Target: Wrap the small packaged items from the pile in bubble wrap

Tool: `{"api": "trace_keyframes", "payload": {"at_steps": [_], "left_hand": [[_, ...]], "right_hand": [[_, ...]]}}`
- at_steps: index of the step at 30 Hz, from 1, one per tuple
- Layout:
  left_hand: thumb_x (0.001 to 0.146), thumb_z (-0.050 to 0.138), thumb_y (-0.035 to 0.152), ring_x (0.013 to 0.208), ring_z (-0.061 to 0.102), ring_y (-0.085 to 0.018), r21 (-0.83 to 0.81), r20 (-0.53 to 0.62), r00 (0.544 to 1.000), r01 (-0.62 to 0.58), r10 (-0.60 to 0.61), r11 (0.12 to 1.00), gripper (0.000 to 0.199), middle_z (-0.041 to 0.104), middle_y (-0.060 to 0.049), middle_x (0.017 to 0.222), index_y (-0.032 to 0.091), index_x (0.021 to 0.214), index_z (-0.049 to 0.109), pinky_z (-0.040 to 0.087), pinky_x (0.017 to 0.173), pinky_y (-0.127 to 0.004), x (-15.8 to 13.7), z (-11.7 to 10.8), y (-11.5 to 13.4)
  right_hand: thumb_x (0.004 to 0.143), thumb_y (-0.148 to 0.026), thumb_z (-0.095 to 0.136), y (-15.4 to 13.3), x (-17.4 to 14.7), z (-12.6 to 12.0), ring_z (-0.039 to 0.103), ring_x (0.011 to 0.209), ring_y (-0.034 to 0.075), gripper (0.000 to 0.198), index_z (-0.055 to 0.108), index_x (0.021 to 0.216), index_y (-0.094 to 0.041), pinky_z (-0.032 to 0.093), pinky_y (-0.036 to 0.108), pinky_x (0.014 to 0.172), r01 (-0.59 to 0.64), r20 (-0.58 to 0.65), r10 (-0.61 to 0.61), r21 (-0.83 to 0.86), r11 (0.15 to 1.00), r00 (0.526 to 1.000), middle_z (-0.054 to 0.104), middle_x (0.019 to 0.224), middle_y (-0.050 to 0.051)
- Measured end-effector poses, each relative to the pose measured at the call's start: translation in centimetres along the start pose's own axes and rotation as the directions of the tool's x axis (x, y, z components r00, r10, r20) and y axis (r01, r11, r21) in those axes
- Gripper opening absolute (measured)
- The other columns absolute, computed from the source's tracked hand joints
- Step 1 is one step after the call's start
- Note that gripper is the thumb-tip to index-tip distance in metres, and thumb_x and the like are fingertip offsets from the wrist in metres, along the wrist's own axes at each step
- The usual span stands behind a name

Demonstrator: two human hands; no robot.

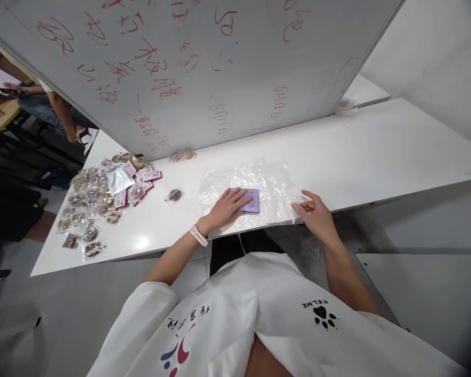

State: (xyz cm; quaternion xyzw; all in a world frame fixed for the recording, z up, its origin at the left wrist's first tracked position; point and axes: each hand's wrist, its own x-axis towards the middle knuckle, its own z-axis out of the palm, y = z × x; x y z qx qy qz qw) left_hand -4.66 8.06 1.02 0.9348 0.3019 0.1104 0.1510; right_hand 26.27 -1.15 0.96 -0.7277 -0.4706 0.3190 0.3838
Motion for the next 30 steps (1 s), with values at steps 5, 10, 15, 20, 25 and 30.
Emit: {"api": "trace_keyframes", "payload": {"at_steps": [5, 10, 15, 20, 25, 30], "left_hand": [[0.098, 0.045, 0.052, 0.153, 0.018, -0.030, 0.007, -0.003, 1.000, 0.022, -0.022, 1.000, 0.065, 0.025, -0.009, 0.164, 0.030, 0.156, 0.026, 0.015, 0.124, -0.055, -0.5, 0.3, 0.9], [0.095, 0.047, 0.058, 0.154, 0.007, -0.034, 0.019, -0.032, 0.998, 0.049, -0.048, 0.999, 0.075, 0.013, -0.012, 0.167, 0.029, 0.158, 0.020, 0.012, 0.123, -0.059, -1.1, 0.1, 1.8], [0.100, 0.044, 0.035, 0.153, 0.015, -0.032, 0.091, -0.081, 0.993, 0.098, -0.091, 0.991, 0.055, 0.025, -0.009, 0.164, 0.033, 0.153, 0.032, 0.018, 0.121, -0.059, -0.6, 0.7, 1.9], [0.098, 0.050, 0.029, 0.149, 0.026, -0.035, 0.153, -0.074, 0.993, 0.102, -0.092, 0.983, 0.053, 0.034, -0.011, 0.159, 0.031, 0.150, 0.039, 0.023, 0.119, -0.060, 1.6, 1.1, 0.8], [0.097, 0.051, 0.033, 0.152, 0.017, -0.036, 0.145, -0.132, 0.980, 0.165, -0.146, 0.976, 0.063, 0.025, -0.013, 0.163, 0.029, 0.155, 0.027, 0.021, 0.120, -0.062, 1.1, 0.6, 2.2], [0.094, 0.057, 0.042, 0.146, 0.032, -0.035, 0.116, -0.169, 0.983, 0.097, -0.077, 0.988, 0.062, 0.044, -0.017, 0.151, 0.024, 0.149, 0.034, 0.028, 0.118, -0.060, -2.5, 0.0, 5.6]], "right_hand": [[0.079, -0.053, 0.070, -2.2, -0.7, -0.3, 0.056, 0.070, 0.016, 0.059, 0.062, 0.133, -0.032, 0.053, 0.032, 0.068, -0.044, 0.279, 0.000, 0.151, 0.988, 0.960, 0.057, 0.077, -0.001], [0.076, -0.046, 0.071, -2.3, -0.1, 0.4, 0.051, 0.063, 0.013, 0.042, 0.073, 0.110, -0.021, 0.047, 0.027, 0.057, -0.144, 0.315, 0.021, 0.371, 0.917, 0.949, 0.054, 0.067, -0.001], [0.078, -0.039, 0.064, -1.4, 0.6, 0.5, 0.052, 0.061, 0.012, 0.038, 0.074, 0.111, -0.022, 0.049, 0.028, 0.059, -0.096, 0.240, 0.060, 0.142, 0.985, 0.969, 0.059, 0.076, 0.001], [0.082, -0.037, 0.057, -1.0, 1.0, 0.5, 0.053, 0.056, 0.012, 0.038, 0.072, 0.115, -0.024, 0.051, 0.030, 0.062, -0.029, 0.262, 0.026, 0.005, 1.000, 0.965, 0.060, 0.077, 0.001], [0.088, -0.040, 0.053, -1.3, 0.2, 0.0, 0.062, 0.073, 0.021, 0.038, 0.070, 0.118, -0.026, 0.054, 0.039, 0.073, 0.144, 0.166, -0.111, -0.198, 0.970, 0.980, 0.065, 0.090, 0.006], [0.095, -0.041, 0.049, -3.7, -0.5, -0.4, 0.050, 0.121, 0.036, 0.039, 0.067, 0.127, -0.028, 0.045, 0.055, 0.099, 0.397, -0.100, -0.502, -0.487, 0.778, 0.859, 0.055, 0.135, 0.012]]}}
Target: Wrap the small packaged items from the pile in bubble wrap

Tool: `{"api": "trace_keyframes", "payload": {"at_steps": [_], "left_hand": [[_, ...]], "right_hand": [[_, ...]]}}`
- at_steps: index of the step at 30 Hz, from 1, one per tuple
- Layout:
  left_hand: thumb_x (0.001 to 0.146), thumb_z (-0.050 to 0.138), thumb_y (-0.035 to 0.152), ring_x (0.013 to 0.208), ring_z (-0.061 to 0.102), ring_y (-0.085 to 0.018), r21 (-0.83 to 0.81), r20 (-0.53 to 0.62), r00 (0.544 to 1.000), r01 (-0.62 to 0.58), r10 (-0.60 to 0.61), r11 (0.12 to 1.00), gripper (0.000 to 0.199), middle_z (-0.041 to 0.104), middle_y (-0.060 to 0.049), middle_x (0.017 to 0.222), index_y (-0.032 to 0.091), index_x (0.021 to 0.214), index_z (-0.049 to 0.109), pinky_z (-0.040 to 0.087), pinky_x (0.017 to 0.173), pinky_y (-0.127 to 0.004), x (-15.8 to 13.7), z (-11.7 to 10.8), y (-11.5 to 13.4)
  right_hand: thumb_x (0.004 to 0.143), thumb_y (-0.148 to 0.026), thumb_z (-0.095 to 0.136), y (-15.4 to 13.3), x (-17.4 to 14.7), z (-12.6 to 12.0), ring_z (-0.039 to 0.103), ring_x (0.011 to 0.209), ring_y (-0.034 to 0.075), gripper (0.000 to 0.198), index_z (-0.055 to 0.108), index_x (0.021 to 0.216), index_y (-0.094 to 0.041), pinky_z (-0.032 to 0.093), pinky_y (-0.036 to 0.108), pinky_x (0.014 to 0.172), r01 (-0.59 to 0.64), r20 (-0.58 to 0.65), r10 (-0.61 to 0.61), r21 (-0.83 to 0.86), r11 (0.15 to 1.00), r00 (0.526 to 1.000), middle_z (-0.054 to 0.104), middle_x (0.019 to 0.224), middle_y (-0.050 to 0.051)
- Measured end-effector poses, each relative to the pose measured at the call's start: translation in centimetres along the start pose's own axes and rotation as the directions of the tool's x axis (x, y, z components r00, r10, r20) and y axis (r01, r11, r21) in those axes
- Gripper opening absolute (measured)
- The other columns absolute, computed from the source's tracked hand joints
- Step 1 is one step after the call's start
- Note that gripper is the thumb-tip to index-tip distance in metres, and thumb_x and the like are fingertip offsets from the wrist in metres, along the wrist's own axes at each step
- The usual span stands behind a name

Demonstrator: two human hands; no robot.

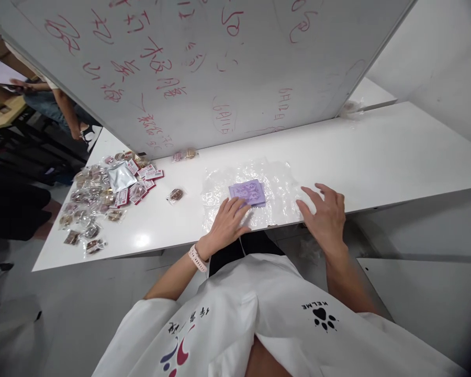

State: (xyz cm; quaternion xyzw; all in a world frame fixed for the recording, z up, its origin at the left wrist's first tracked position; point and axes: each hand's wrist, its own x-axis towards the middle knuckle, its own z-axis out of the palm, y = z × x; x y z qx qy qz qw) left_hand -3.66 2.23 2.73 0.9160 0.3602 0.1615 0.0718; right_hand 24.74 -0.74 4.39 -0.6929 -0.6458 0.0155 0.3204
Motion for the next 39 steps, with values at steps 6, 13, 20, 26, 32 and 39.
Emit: {"api": "trace_keyframes", "payload": {"at_steps": [6, 13, 20, 26, 32, 39], "left_hand": [[0.096, 0.053, 0.022, 0.129, 0.055, -0.031, -0.021, 0.036, 0.999, 0.015, -0.014, 1.000, 0.030, 0.061, -0.016, 0.132, 0.018, 0.126, 0.054, 0.049, 0.104, -0.050, -2.1, 1.6, 1.5], [0.099, 0.051, 0.034, 0.130, 0.057, -0.027, -0.052, -0.014, 1.000, 0.020, -0.020, 0.998, 0.026, 0.064, -0.013, 0.133, 0.018, 0.118, 0.059, 0.050, 0.108, -0.045, -2.5, 2.2, 0.7], [0.099, 0.048, 0.019, 0.129, 0.058, -0.026, 0.006, -0.106, 0.992, 0.074, -0.073, 0.997, 0.024, 0.065, -0.014, 0.132, 0.017, 0.119, 0.060, 0.051, 0.107, -0.045, -3.3, 3.9, 2.2], [0.099, 0.050, 0.019, 0.110, 0.067, -0.021, 0.010, -0.184, 0.982, 0.040, -0.037, 0.999, 0.017, 0.071, -0.009, 0.122, 0.019, 0.110, 0.062, 0.056, 0.094, -0.039, -3.7, 4.0, 1.8], [0.099, 0.047, 0.018, 0.090, 0.067, -0.021, 0.038, -0.173, 0.984, 0.034, -0.027, 0.999, 0.012, 0.072, -0.008, 0.095, 0.017, 0.094, 0.058, 0.055, 0.076, -0.034, -2.0, 2.2, 1.2], [0.093, 0.051, 0.008, 0.106, 0.062, -0.026, 0.185, -0.117, 0.992, 0.066, -0.045, 0.981, 0.030, 0.065, -0.015, 0.120, 0.015, 0.122, 0.051, 0.049, 0.086, -0.041, -2.6, 3.9, 2.9]], "right_hand": [[0.100, -0.042, 0.043, -3.6, 4.2, 5.6, 0.032, 0.144, 0.030, 0.043, 0.059, 0.138, -0.030, 0.033, 0.050, 0.115, 0.392, 0.367, -0.460, 0.246, 0.886, 0.809, 0.042, 0.154, 0.005], [0.102, -0.050, 0.031, -2.8, 5.1, 10.7, 0.029, 0.147, 0.028, 0.050, 0.043, 0.150, -0.039, 0.028, 0.051, 0.116, 0.398, 0.508, -0.453, 0.220, 0.891, 0.733, 0.032, 0.161, 0.000], [0.102, -0.050, 0.033, -2.8, 5.4, 9.9, 0.034, 0.141, 0.028, 0.048, 0.048, 0.147, -0.039, 0.031, 0.050, 0.113, 0.409, 0.505, -0.474, 0.243, 0.880, 0.721, 0.038, 0.157, 0.000], [0.100, -0.057, 0.035, -2.4, 5.2, 9.6, 0.036, 0.136, 0.029, 0.050, 0.050, 0.145, -0.041, 0.033, 0.051, 0.111, 0.390, 0.523, -0.487, 0.292, 0.873, 0.699, 0.042, 0.153, -0.001], [0.100, -0.058, 0.035, -2.3, 5.0, 9.6, 0.036, 0.136, 0.029, 0.049, 0.049, 0.145, -0.043, 0.032, 0.051, 0.111, 0.387, 0.520, -0.489, 0.299, 0.872, 0.701, 0.042, 0.154, -0.002], [0.100, -0.056, 0.038, -2.3, 4.8, 9.5, 0.037, 0.134, 0.029, 0.047, 0.051, 0.143, -0.043, 0.033, 0.050, 0.109, 0.381, 0.511, -0.500, 0.325, 0.866, 0.700, 0.042, 0.153, -0.002]]}}
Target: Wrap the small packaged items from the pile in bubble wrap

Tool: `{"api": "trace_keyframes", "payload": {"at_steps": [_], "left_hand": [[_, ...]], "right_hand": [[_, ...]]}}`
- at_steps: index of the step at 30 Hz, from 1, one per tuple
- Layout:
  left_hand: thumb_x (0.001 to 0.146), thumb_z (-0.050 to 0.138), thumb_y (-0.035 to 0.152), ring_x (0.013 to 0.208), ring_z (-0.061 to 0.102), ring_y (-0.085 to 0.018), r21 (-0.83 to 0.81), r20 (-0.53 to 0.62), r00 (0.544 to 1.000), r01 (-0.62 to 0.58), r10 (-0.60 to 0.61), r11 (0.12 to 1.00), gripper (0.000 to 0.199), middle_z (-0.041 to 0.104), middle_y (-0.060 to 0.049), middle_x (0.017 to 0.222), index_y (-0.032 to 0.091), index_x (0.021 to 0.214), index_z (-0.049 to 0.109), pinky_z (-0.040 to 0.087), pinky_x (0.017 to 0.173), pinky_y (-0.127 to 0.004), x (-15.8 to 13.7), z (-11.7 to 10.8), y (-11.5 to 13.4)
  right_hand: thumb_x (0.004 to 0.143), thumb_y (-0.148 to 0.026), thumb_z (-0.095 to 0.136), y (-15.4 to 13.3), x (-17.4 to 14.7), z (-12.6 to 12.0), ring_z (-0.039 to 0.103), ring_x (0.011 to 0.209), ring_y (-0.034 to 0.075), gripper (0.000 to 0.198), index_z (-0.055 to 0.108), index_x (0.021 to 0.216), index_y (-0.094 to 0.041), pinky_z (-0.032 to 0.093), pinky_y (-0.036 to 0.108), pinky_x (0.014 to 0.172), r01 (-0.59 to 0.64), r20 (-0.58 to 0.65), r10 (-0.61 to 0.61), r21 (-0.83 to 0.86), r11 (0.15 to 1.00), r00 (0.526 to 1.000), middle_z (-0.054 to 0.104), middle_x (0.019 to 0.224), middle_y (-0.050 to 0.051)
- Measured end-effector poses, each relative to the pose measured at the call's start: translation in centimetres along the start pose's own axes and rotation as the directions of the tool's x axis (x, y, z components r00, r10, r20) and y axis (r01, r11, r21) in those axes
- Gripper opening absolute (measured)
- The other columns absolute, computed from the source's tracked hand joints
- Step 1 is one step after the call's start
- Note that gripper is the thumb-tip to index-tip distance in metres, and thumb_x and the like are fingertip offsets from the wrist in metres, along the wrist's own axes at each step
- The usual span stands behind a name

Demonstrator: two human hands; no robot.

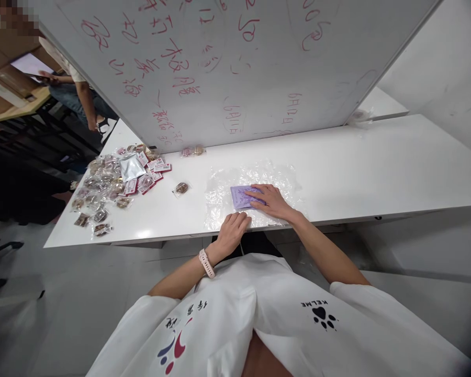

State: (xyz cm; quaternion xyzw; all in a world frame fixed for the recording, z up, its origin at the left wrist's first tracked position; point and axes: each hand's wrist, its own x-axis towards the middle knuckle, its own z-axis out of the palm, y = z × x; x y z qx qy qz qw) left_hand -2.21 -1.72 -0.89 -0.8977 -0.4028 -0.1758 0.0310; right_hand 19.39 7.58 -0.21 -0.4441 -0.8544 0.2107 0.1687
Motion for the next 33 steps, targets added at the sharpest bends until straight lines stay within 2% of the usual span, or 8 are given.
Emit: {"api": "trace_keyframes", "payload": {"at_steps": [7, 11, 14, 19, 24, 29, 31, 33], "left_hand": [[0.098, 0.047, 0.013, 0.078, 0.061, -0.016, -0.038, -0.157, 0.987, 0.032, -0.037, 0.999, 0.016, 0.070, -0.004, 0.088, 0.019, 0.089, 0.058, 0.044, 0.069, -0.032, -0.8, -0.2, -0.1], [0.097, 0.043, 0.008, 0.117, 0.059, -0.023, 0.029, -0.166, 0.986, 0.018, -0.013, 0.999, 0.019, 0.068, -0.010, 0.120, 0.018, 0.091, 0.058, 0.047, 0.093, -0.039, 2.2, -2.1, -0.7], [0.097, 0.039, 0.007, 0.129, 0.052, -0.026, 0.030, -0.056, 0.997, 0.048, -0.046, 0.998, 0.021, 0.063, -0.013, 0.129, 0.017, 0.096, 0.057, 0.043, 0.104, -0.044, 5.1, -2.9, -1.9], [0.101, 0.034, 0.018, 0.079, 0.065, -0.021, -0.082, 0.295, 0.930, 0.253, -0.219, 0.964, 0.019, 0.070, -0.006, 0.089, 0.018, 0.098, 0.054, 0.047, 0.067, -0.031, 7.3, -3.1, -3.9], [0.102, 0.037, 0.025, 0.069, 0.064, -0.018, -0.136, 0.351, 0.877, 0.393, -0.327, 0.909, 0.019, 0.070, -0.002, 0.082, 0.020, 0.103, 0.054, 0.036, 0.058, -0.026, 7.0, -3.4, -4.8], [0.097, 0.048, 0.027, 0.070, 0.065, -0.019, -0.172, 0.340, 0.879, 0.407, -0.333, 0.897, 0.017, 0.072, -0.002, 0.079, 0.020, 0.093, 0.063, 0.035, 0.060, -0.026, 7.5, -3.5, -5.1], [0.095, 0.053, 0.027, 0.067, 0.064, -0.018, -0.211, 0.341, 0.885, 0.401, -0.318, 0.891, 0.016, 0.073, -0.002, 0.077, 0.020, 0.089, 0.066, 0.036, 0.060, -0.027, 7.8, -3.5, -5.2], [0.093, 0.055, 0.027, 0.065, 0.063, -0.018, -0.231, 0.343, 0.884, 0.407, -0.317, 0.884, 0.016, 0.072, -0.002, 0.074, 0.020, 0.087, 0.068, 0.037, 0.060, -0.027, 8.1, -3.4, -5.3]], "right_hand": [[0.100, -0.057, 0.037, -0.7, -1.0, -0.3, 0.039, 0.133, 0.028, 0.047, 0.051, 0.143, -0.044, 0.034, 0.050, 0.109, 0.021, 0.027, -0.021, 0.002, 1.000, 0.999, 0.043, 0.153, -0.002], [0.099, -0.060, 0.037, -0.7, -1.0, -0.6, 0.039, 0.133, 0.029, 0.050, 0.052, 0.142, -0.042, 0.033, 0.051, 0.110, 0.031, 0.057, -0.032, 0.012, 0.999, 0.998, 0.044, 0.153, 0.000], [0.099, -0.060, 0.033, -0.6, -0.5, -0.9, 0.040, 0.133, 0.030, 0.051, 0.053, 0.142, -0.041, 0.033, 0.055, 0.110, 0.030, 0.112, -0.032, 0.018, 0.999, 0.993, 0.043, 0.153, 0.001], [0.101, -0.060, 0.020, 0.1, -0.5, -3.6, 0.035, 0.142, 0.028, 0.058, 0.053, 0.143, -0.038, 0.026, 0.054, 0.118, -0.026, 0.261, -0.023, 0.184, 0.983, 0.965, 0.039, 0.157, -0.001], [0.091, -0.071, 0.042, 0.6, -5.9, -7.7, 0.034, 0.145, 0.028, 0.068, 0.044, 0.150, -0.037, 0.029, 0.048, 0.119, -0.062, 0.322, -0.045, 0.315, 0.947, 0.946, 0.039, 0.157, -0.002], [0.092, -0.062, 0.048, 0.4, -10.6, -6.3, 0.063, 0.110, 0.030, 0.045, 0.074, 0.103, -0.027, 0.047, 0.045, 0.097, -0.262, 0.012, 0.265, 0.195, 0.945, 0.964, 0.071, 0.112, 0.007], [0.096, -0.059, 0.041, 0.1, -10.6, -4.9, 0.065, 0.086, 0.028, 0.049, 0.071, 0.079, -0.023, 0.049, 0.046, 0.087, -0.411, -0.201, 0.431, 0.137, 0.901, 0.880, 0.071, 0.084, 0.009], [0.095, -0.056, 0.042, -0.8, -9.8, -3.7, 0.063, 0.088, 0.032, 0.047, 0.070, 0.080, -0.021, 0.046, 0.052, 0.087, -0.542, -0.470, 0.494, 0.039, 0.839, 0.731, 0.069, 0.084, 0.012]]}}
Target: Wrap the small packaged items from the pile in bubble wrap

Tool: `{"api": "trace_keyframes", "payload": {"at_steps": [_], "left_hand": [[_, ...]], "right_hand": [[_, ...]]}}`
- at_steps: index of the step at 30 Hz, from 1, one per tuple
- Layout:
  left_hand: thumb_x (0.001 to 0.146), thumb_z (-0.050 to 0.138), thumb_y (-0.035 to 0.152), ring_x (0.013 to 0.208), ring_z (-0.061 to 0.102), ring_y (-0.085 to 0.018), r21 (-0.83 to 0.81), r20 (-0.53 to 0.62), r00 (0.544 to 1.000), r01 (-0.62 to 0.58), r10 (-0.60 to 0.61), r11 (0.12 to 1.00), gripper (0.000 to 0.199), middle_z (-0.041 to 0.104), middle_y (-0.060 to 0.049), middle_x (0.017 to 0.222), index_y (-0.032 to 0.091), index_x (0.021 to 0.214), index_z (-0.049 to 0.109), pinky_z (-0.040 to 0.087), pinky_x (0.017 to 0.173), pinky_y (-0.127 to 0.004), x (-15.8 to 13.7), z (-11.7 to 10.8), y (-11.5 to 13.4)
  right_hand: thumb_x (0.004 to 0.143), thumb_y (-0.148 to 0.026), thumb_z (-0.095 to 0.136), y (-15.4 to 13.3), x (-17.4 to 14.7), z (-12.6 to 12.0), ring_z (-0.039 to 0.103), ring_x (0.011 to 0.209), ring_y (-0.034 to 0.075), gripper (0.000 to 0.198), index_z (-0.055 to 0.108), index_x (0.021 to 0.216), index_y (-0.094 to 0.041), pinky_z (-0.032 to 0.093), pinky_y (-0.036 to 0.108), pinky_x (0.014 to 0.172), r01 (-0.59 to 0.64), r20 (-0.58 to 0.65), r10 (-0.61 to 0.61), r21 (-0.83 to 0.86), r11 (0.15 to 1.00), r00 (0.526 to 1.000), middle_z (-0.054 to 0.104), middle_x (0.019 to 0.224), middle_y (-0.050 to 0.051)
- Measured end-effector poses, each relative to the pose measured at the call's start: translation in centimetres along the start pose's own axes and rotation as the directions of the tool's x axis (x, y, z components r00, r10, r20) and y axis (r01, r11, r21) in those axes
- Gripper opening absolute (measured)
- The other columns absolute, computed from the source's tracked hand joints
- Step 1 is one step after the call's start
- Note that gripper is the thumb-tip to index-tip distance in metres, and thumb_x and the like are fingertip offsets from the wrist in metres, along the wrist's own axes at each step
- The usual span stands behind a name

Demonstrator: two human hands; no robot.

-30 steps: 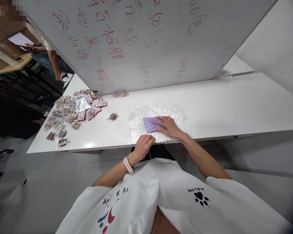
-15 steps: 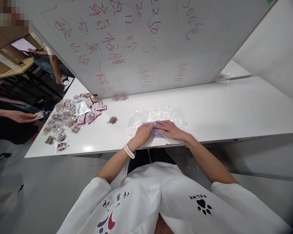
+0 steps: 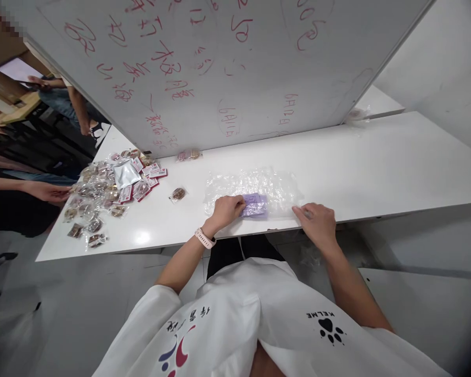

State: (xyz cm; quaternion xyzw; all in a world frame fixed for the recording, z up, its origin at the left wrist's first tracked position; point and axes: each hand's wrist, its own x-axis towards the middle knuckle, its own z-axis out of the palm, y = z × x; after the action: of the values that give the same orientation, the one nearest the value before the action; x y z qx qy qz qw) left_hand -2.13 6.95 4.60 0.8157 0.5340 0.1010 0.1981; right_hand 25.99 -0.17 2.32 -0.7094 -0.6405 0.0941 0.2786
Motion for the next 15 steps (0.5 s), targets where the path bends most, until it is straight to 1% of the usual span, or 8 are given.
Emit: {"api": "trace_keyframes", "payload": {"at_steps": [2, 3, 5, 6, 8, 10, 13, 15], "left_hand": [[0.091, 0.057, 0.027, 0.064, 0.062, -0.018, -0.003, -0.001, 1.000, 0.007, -0.007, 1.000, 0.016, 0.072, -0.002, 0.073, 0.020, 0.086, 0.069, 0.038, 0.061, -0.028, 0.3, 0.0, 0.0], [0.091, 0.057, 0.027, 0.065, 0.063, -0.018, 0.000, -0.003, 1.000, 0.009, -0.009, 1.000, 0.016, 0.072, -0.002, 0.073, 0.020, 0.085, 0.070, 0.038, 0.062, -0.028, 0.5, 0.0, 0.0], [0.091, 0.057, 0.028, 0.067, 0.064, -0.018, 0.008, -0.008, 1.000, 0.008, -0.008, 1.000, 0.016, 0.072, -0.002, 0.074, 0.020, 0.085, 0.070, 0.040, 0.064, -0.028, 0.7, 0.0, 0.0], [0.091, 0.057, 0.029, 0.068, 0.064, -0.019, 0.014, -0.006, 1.000, 0.008, -0.008, 1.000, 0.017, 0.072, -0.002, 0.074, 0.020, 0.085, 0.069, 0.041, 0.065, -0.028, 0.6, -0.1, 0.1], [0.093, 0.055, 0.029, 0.072, 0.065, -0.020, 0.023, -0.005, 1.000, 0.008, -0.008, 1.000, 0.017, 0.072, -0.003, 0.076, 0.020, 0.088, 0.068, 0.044, 0.067, -0.029, 0.1, -0.3, 0.2], [0.092, 0.053, 0.023, 0.086, 0.067, -0.022, 0.022, -0.049, 0.998, -0.047, 0.048, 0.999, 0.016, 0.073, -0.005, 0.092, 0.021, 0.103, 0.065, 0.049, 0.075, -0.032, -1.4, -0.3, 0.1], [0.084, 0.053, 0.007, 0.120, 0.057, -0.026, 0.078, -0.237, 0.958, -0.148, 0.162, 0.986, 0.043, 0.064, -0.010, 0.128, 0.021, 0.125, 0.054, 0.047, 0.098, -0.042, -4.8, 0.3, -0.7], [0.080, 0.050, 0.002, 0.123, 0.054, -0.027, 0.107, -0.388, 0.912, -0.100, 0.134, 0.989, 0.046, 0.062, -0.012, 0.129, 0.019, 0.122, 0.056, 0.044, 0.103, -0.046, -7.2, 1.1, -1.9]], "right_hand": [[0.097, -0.049, 0.040, -2.0, -0.3, 0.9, 0.059, 0.102, 0.037, 0.043, 0.072, 0.096, -0.020, 0.041, 0.057, 0.092, -0.027, -0.251, 0.004, -0.086, 0.996, 0.968, 0.069, 0.099, 0.016], [0.099, -0.045, 0.038, -3.2, -0.5, 1.4, 0.057, 0.108, 0.037, 0.042, 0.071, 0.106, -0.021, 0.039, 0.058, 0.095, 0.020, -0.278, -0.047, -0.098, 0.995, 0.959, 0.068, 0.106, 0.016], [0.101, -0.041, 0.036, -5.5, -0.6, 2.6, 0.054, 0.117, 0.035, 0.042, 0.066, 0.124, -0.023, 0.037, 0.055, 0.101, 0.226, -0.127, -0.233, -0.071, 0.972, 0.964, 0.066, 0.118, 0.015], [0.101, -0.041, 0.036, -6.5, -0.6, 3.3, 0.052, 0.123, 0.033, 0.043, 0.061, 0.132, -0.024, 0.036, 0.053, 0.105, 0.345, 0.000, -0.345, -0.038, 0.938, 0.939, 0.064, 0.126, 0.013], [0.100, -0.045, 0.038, -7.6, -0.2, 5.0, 0.043, 0.136, 0.031, 0.051, 0.047, 0.147, -0.025, 0.032, 0.049, 0.112, 0.496, 0.200, -0.490, 0.025, 0.868, 0.848, 0.053, 0.144, 0.009], [0.100, -0.050, 0.039, -7.6, 0.4, 6.7, 0.034, 0.144, 0.028, 0.061, 0.034, 0.155, -0.025, 0.028, 0.048, 0.116, 0.530, 0.291, -0.518, 0.043, 0.847, 0.804, 0.041, 0.156, 0.006], [0.100, -0.052, 0.038, -6.7, 1.1, 8.0, 0.029, 0.147, 0.026, 0.064, 0.028, 0.158, -0.027, 0.028, 0.046, 0.117, 0.525, 0.342, -0.505, 0.040, 0.850, 0.792, 0.033, 0.161, 0.003], [0.101, -0.050, 0.038, -6.1, 1.3, 8.1, 0.029, 0.147, 0.026, 0.062, 0.028, 0.157, -0.026, 0.029, 0.045, 0.116, 0.532, 0.355, -0.509, 0.037, 0.846, 0.785, 0.032, 0.161, 0.003]]}}
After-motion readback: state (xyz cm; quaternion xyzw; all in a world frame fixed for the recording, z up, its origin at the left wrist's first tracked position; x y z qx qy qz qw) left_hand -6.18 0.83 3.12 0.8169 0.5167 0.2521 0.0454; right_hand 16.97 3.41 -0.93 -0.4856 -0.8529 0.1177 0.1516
